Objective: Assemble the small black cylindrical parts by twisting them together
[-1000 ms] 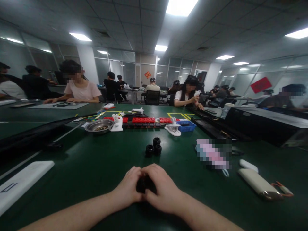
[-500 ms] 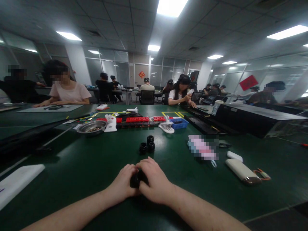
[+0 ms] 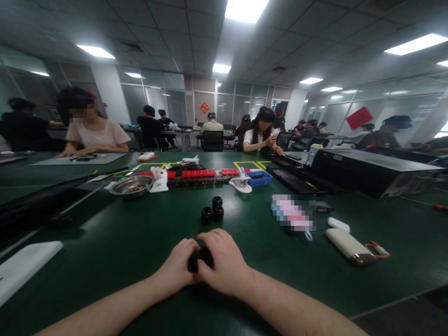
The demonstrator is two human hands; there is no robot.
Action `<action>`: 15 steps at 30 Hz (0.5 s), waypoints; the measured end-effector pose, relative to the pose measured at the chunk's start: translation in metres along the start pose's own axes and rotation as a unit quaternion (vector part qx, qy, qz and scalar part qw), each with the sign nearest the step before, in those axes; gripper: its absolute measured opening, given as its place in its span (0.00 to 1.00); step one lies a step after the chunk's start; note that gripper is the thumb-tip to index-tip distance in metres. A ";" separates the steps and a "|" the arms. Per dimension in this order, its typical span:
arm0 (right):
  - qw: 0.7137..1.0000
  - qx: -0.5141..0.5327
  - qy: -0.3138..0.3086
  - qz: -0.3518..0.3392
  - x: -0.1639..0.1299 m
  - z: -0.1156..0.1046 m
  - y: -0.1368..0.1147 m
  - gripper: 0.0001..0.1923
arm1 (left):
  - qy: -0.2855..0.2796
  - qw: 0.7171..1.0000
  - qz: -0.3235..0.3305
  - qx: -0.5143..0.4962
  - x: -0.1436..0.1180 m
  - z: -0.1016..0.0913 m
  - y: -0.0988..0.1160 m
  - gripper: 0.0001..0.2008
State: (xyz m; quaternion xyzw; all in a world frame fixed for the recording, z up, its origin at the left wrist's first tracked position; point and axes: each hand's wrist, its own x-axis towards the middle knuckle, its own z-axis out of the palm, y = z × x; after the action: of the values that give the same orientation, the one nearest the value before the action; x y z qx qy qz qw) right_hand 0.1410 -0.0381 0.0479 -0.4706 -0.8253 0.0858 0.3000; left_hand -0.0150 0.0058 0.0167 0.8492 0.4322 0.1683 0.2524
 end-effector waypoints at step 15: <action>1.000 -0.004 -0.019 -0.002 0.000 0.000 -0.001 0.20 | 0.000 1.000 0.009 0.000 0.001 0.004 -0.005 0.14</action>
State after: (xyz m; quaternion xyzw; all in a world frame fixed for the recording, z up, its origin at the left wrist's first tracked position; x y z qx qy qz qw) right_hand 0.1401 -0.0385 0.0488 -0.4682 -0.8324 0.0901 0.2825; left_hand -0.0164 0.0082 0.0108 0.8531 0.4247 0.1700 0.2509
